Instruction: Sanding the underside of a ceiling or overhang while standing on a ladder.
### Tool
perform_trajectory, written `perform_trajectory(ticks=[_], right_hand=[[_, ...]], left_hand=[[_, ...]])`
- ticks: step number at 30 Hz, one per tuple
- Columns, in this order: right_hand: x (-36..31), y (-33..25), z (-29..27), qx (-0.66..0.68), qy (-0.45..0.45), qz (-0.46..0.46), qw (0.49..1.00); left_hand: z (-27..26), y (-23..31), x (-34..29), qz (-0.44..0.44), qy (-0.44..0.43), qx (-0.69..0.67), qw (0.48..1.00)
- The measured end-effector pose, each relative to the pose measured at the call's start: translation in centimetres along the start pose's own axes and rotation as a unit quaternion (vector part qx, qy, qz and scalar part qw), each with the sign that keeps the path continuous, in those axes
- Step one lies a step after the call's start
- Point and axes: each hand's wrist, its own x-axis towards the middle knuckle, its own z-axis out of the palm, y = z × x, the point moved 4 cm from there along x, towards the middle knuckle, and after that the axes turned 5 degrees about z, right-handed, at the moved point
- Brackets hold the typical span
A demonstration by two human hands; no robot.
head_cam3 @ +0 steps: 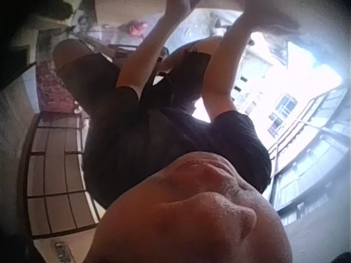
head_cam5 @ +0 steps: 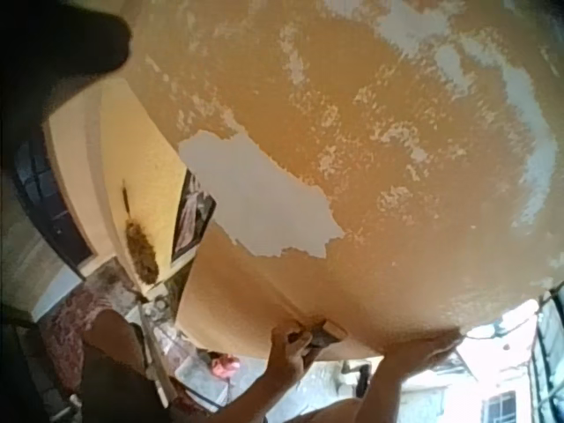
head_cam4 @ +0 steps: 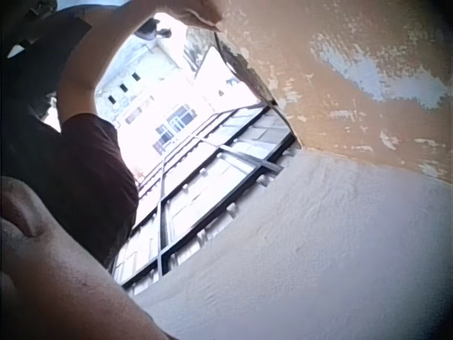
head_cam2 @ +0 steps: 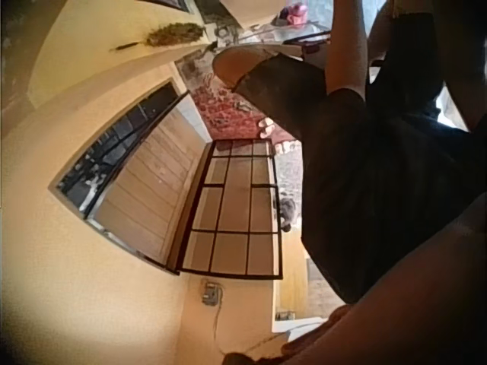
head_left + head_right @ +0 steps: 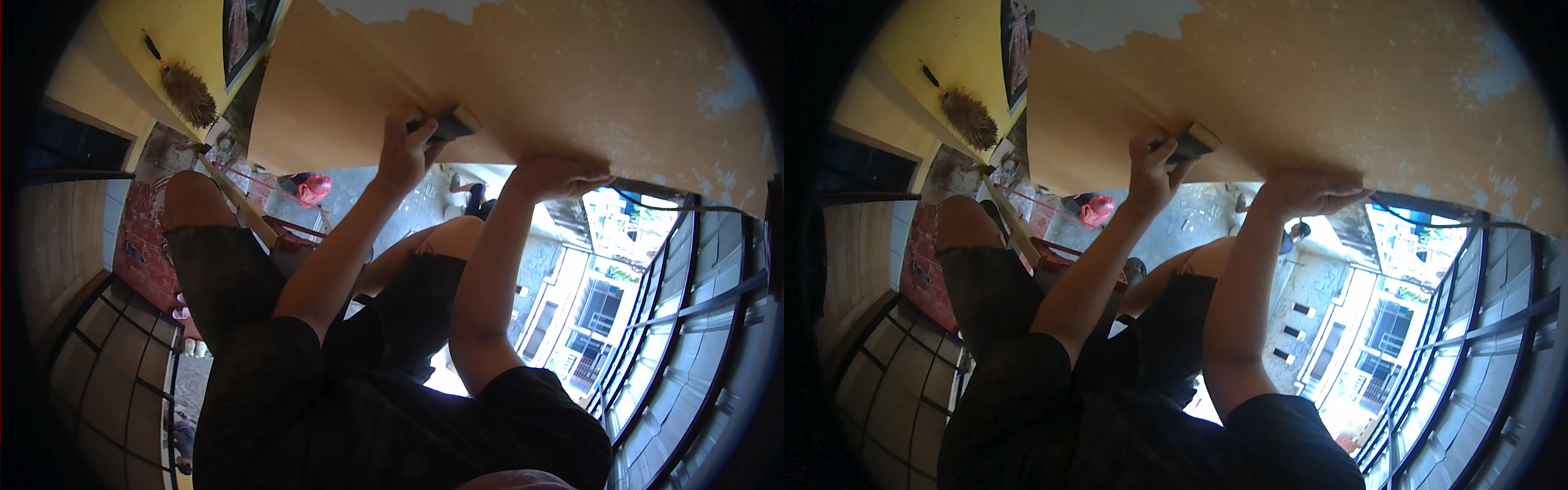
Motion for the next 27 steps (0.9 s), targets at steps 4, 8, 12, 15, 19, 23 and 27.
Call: perform_trajectory(ticks=[4, 8, 12, 15, 19, 23, 27], right_hand=[[0.5, -0.1, -0.1, -0.052, 0.008, 0.029, 0.998], [0.8, -0.1, -0.2, -0.061, 0.023, 0.036, 0.997], [-0.1, 0.2, 0.0, -0.059, 0.019, 0.02, 0.998], [0.6, 0.9, -0.2, -0.034, 0.02, 0.025, 0.999], [0.2, -0.4, -0.3, -0.049, 0.05, 0.04, 0.997], [0.2, 1.0, -0.2, -0.053, 0.021, 0.029, 0.998], [-0.2, 0.4, 0.0, -0.04, 0.051, 0.052, 0.997]], left_hand=[[0.8, 2.2, 3.0, -0.006, 0.005, -0.01, 1.0], [0.2, 1.5, 3.3, 0.055, 0.011, -0.009, 0.998], [0.4, 0.6, 0.6, 0.051, -0.028, 0.043, 0.997], [0.9, 1.7, 1.8, 0.045, -0.011, 0.048, 0.998], [1.6, 3.4, 3.7, 0.046, -0.004, 0.008, 0.999], [1.4, 1.3, 0.1, 0.069, -0.002, 0.03, 0.997], [1.5, 3.6, 3.8, 0.058, -0.004, -0.006, 0.998]])
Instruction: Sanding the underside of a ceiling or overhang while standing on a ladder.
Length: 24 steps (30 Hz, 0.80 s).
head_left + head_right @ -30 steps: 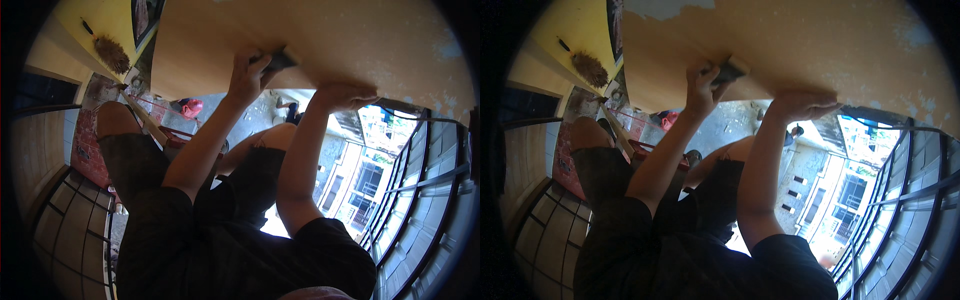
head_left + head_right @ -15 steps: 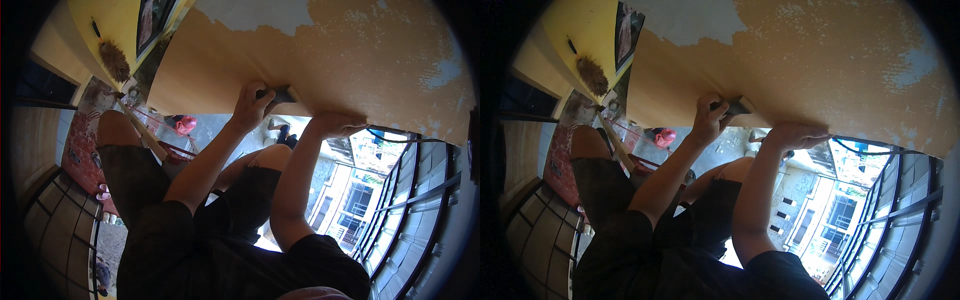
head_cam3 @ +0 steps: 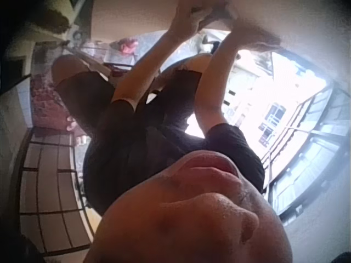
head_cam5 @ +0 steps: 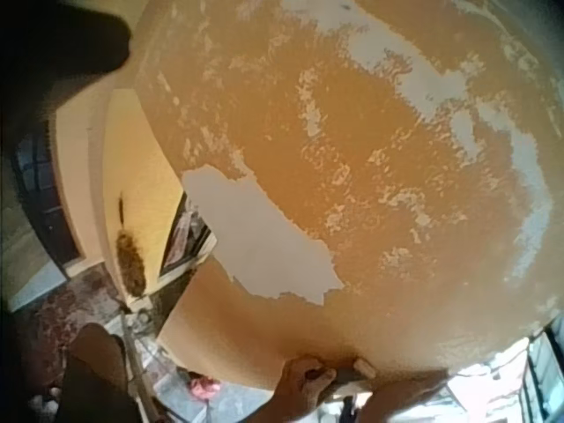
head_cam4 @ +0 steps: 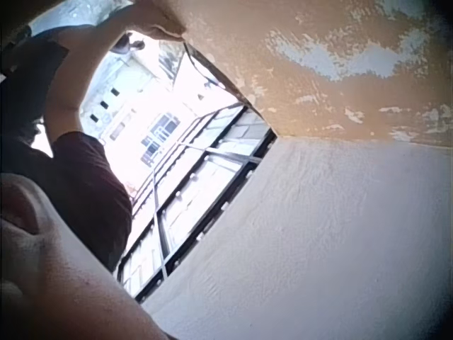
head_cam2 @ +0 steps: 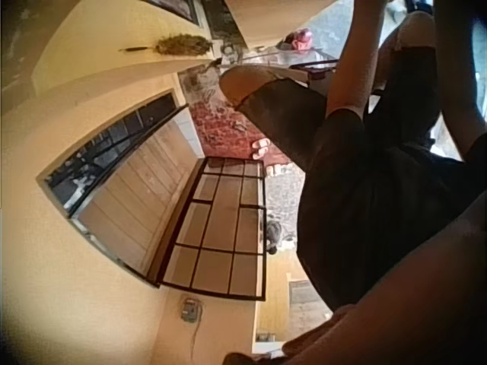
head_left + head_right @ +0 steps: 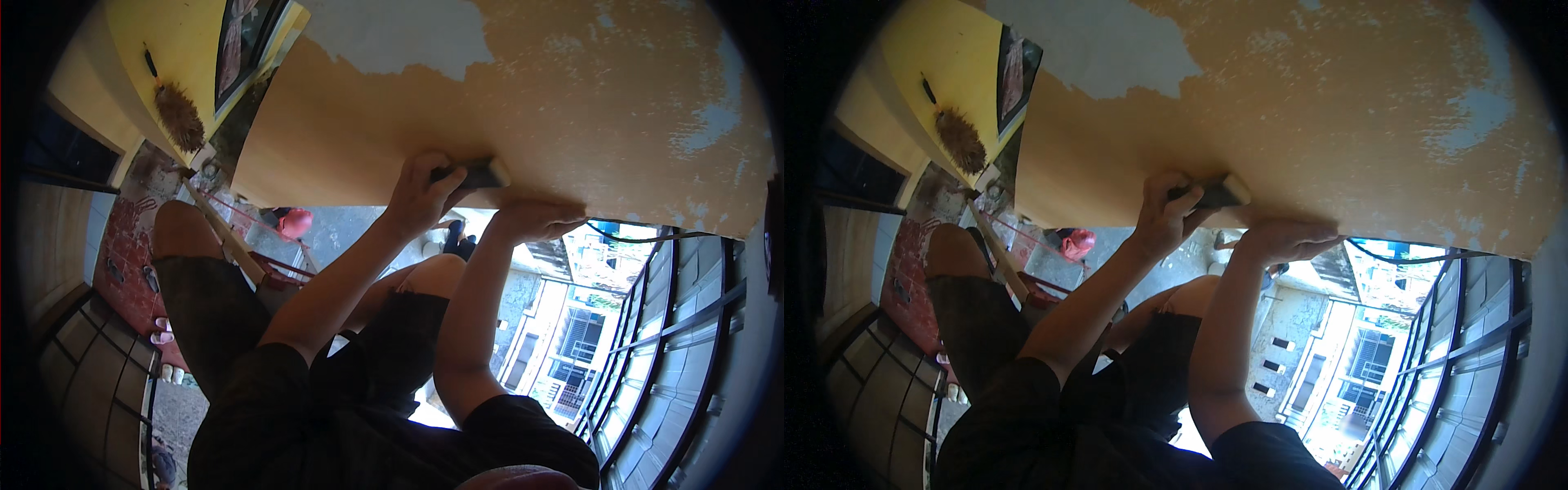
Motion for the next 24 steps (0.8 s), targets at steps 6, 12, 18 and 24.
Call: perform_trajectory(ticks=[6, 12, 18, 24], right_hand=[[0.3, 0.0, -0.2, 0.038, -0.057, -0.023, 0.997], [0.5, -0.2, -0.1, 0.027, 0.037, -0.008, 0.999], [0.1, 0.0, -0.4, 0.0, 0.012, 0.003, 1.0], [0.4, -0.4, -0.2, -0.013, 0.0, -0.008, 1.0]], left_hand=[[-0.2, -1.4, -3.4, -0.016, -0.001, 0.028, 0.999], [0.4, 0.1, -0.9, -0.043, 0.004, -0.017, 0.999], [-0.9, -1.5, -2.5, -0.013, -0.019, 0.032, 0.999], [-0.1, 0.1, 1.1, -0.006, -0.012, 0.012, 1.0]])
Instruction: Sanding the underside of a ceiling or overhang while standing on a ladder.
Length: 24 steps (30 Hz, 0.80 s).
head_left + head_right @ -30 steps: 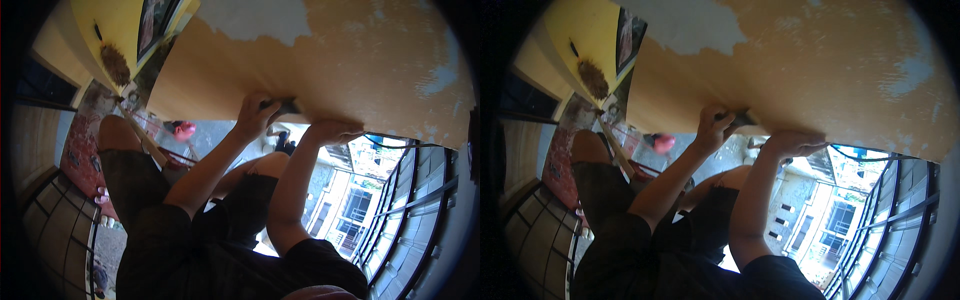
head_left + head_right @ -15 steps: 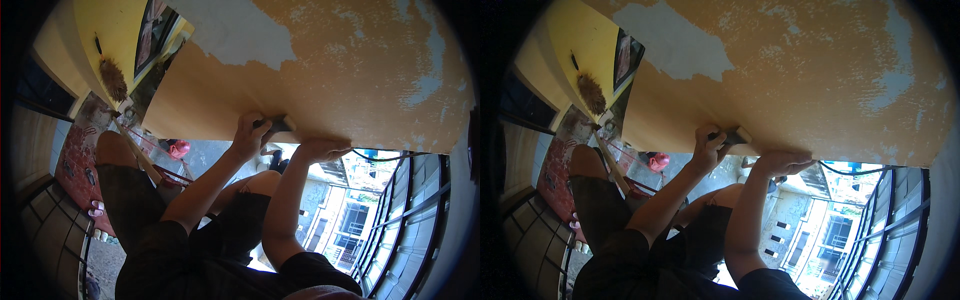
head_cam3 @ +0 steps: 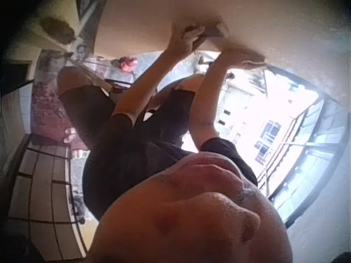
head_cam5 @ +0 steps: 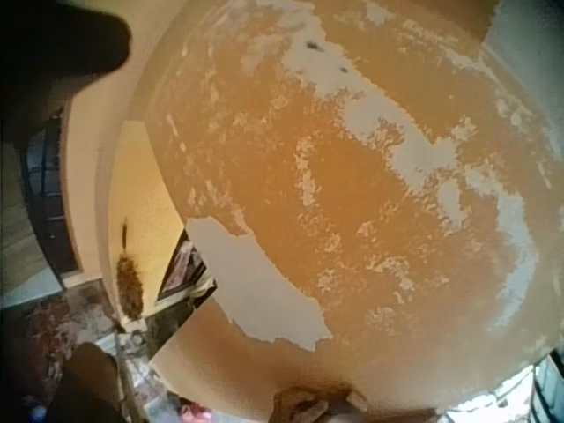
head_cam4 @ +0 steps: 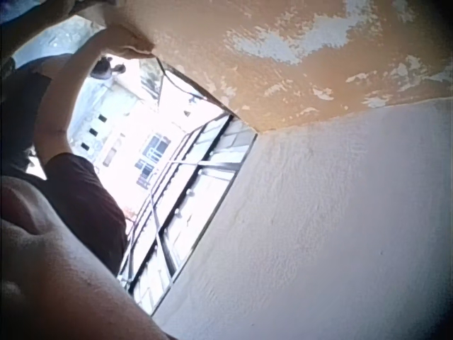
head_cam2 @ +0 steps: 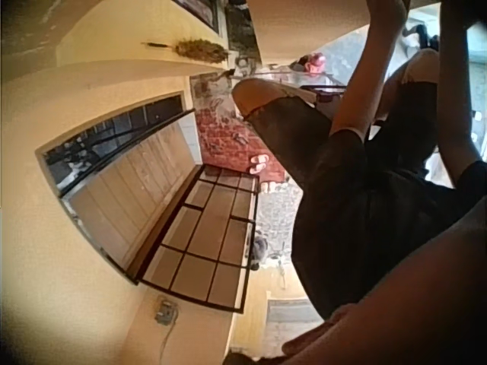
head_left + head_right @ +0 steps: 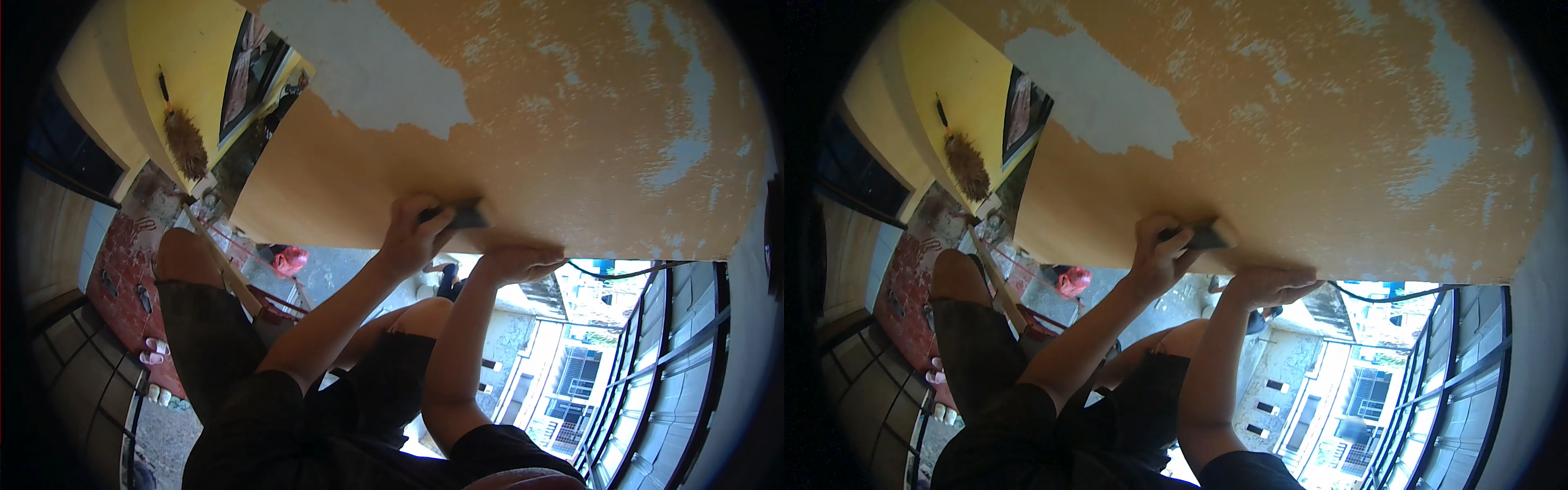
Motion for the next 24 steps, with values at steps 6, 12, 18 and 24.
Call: perform_trajectory(ticks=[6, 12, 18, 24], right_hand=[[-0.3, 0.4, 0.1, 0.006, 0.013, 0.003, 1.0], [-0.8, -0.5, -0.5, -0.021, 0.023, 0.014, 0.999], [0.7, 2.2, -0.2, -0.024, 0.026, -0.121, 0.992], [0.3, 0.6, 0.4, 0.033, -0.008, 0.0, 0.999]], left_hand=[[-0.9, -0.5, -0.8, -0.024, 0.07, -0.007, 0.997], [-0.2, 2.2, 4.6, 0.016, 0.055, -0.01, 0.998], [-0.7, -1.6, -2.5, -0.001, 0.023, 0.034, 0.999], [-0.7, -0.4, 0.5, -0.002, 0.028, -0.004, 1.0]])
